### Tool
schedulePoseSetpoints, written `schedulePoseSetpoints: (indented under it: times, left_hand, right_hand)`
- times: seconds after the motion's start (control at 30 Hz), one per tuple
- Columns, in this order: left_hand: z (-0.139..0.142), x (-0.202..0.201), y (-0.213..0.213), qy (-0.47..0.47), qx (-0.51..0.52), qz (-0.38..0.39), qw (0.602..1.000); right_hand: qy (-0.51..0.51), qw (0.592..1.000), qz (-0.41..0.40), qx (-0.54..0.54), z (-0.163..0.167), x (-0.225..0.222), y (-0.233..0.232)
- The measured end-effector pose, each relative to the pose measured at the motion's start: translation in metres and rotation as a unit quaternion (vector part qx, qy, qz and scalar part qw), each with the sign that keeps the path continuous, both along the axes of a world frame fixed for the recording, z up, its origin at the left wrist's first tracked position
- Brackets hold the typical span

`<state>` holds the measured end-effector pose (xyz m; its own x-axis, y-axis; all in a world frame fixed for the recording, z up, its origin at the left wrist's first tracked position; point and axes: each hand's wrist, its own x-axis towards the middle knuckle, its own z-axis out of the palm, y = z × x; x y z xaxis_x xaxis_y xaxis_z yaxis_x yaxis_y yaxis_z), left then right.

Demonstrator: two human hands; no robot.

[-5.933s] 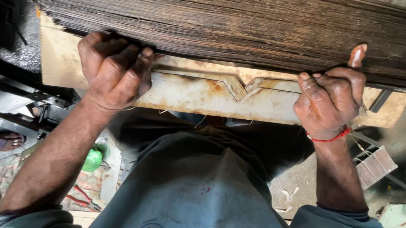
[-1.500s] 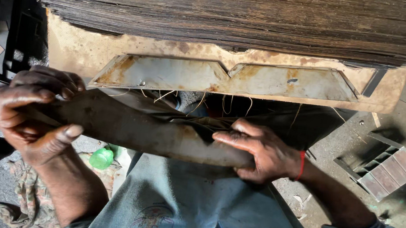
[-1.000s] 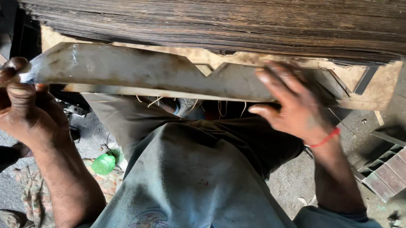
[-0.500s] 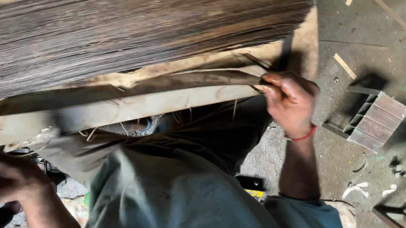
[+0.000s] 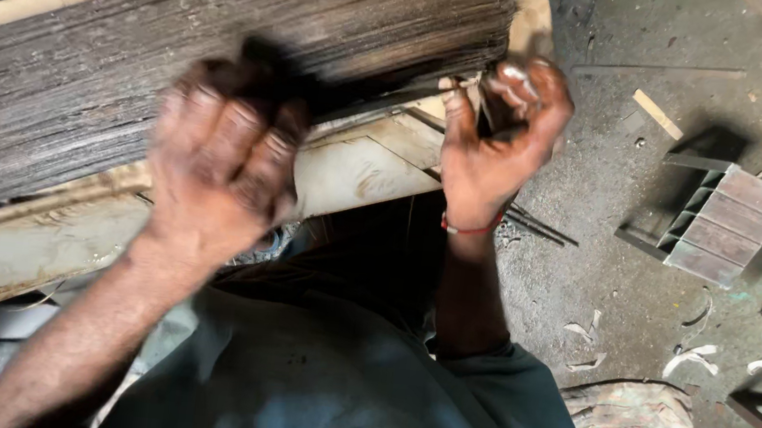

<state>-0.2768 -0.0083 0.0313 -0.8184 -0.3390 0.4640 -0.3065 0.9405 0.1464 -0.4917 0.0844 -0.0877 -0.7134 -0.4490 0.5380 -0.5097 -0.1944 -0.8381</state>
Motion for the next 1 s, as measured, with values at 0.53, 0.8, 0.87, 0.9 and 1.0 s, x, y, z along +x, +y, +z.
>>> schedulePoseSetpoints:
  times: [0.53,0.8,0.87,0.9,1.0]
  left_hand:
    - [-0.01,-0.046,-0.006,0.008,0.015,-0.036,0.999]
    - [-0.018,-0.049,-0.003,0.02,0.014,-0.04,0.999]
    - [-0.022,-0.05,-0.003,0.04,0.009,-0.038,0.998]
    - [-0.024,-0.05,-0.003,0.043,-0.002,-0.036,0.998]
    - [-0.031,-0.048,-0.002,0.047,-0.021,-0.028,0.998]
  right_hand:
    - [-0.086,0.996,0.036,0.004,-0.014,0.006,0.007]
    - [-0.032,0.997,0.003,0.066,-0.02,0.008,0.015]
    - [-0.044,0.997,-0.006,0.055,-0.024,0.009,0.017]
    - [-0.05,0.997,-0.01,0.05,-0.026,0.009,0.017]
    - [-0.076,0.996,-0.005,-0.038,-0.026,0.006,0.009]
